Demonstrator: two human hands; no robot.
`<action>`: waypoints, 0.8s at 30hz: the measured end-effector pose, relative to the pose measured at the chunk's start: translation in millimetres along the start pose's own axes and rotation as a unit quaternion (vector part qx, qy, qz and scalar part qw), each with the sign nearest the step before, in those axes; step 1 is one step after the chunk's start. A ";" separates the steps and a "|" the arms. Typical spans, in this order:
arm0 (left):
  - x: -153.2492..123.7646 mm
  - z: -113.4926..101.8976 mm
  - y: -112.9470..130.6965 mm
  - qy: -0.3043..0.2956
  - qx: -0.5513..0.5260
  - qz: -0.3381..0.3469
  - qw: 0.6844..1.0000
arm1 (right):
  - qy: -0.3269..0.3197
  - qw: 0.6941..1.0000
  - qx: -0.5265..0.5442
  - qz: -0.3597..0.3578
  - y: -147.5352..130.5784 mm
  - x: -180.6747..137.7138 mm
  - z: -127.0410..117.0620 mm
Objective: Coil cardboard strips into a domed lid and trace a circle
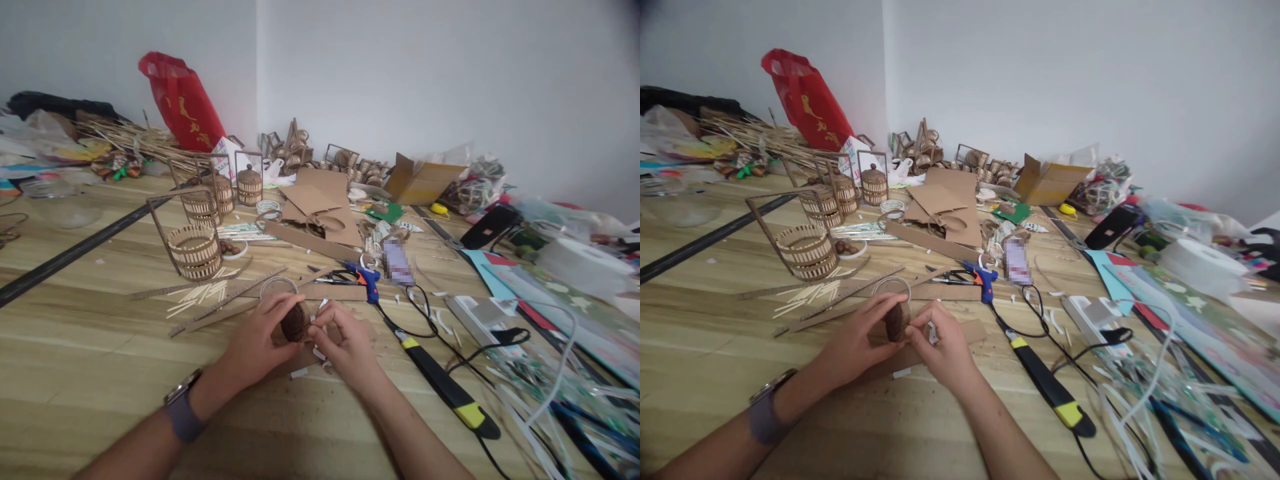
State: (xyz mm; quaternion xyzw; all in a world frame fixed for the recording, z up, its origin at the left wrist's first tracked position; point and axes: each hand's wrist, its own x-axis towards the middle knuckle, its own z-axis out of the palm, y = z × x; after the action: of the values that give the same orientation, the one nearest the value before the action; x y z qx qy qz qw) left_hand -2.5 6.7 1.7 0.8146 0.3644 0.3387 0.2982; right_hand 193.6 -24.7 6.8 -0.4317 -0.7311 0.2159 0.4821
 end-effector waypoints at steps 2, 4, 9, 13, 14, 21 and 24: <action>0.1 -0.4 0.0 0.004 0.003 0.011 1.000 | 0.004 0.999 0.023 0.027 0.8 -0.7 2.3; 0.0 -0.6 0.2 0.009 0.006 0.020 1.000 | 0.006 0.997 0.050 0.052 2.2 -1.5 4.4; -1.1 0.4 1.3 0.006 0.010 0.022 1.000 | -0.002 0.989 0.115 0.093 5.5 -3.3 8.6; -1.5 0.6 2.9 0.002 0.003 0.018 1.000 | 0.002 0.983 0.154 0.098 7.1 -3.2 11.3; -1.4 0.3 3.3 0.000 -0.002 0.016 1.000 | 0.003 0.981 0.163 0.101 7.2 -3.0 11.7; -0.6 -1.4 5.6 0.004 -0.072 -0.022 0.997 | 0.008 0.970 0.214 0.118 3.5 -2.2 13.9; -1.0 0.0 6.8 -0.008 -0.168 -0.070 0.983 | -0.003 0.964 0.233 0.132 3.9 -2.9 13.3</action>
State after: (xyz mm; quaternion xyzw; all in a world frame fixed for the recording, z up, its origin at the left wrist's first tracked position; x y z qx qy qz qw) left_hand -0.3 2.1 6.3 0.7283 0.3558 0.3670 0.4563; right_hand 183.9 -23.7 -3.3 -0.3995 -0.5988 0.4433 0.5342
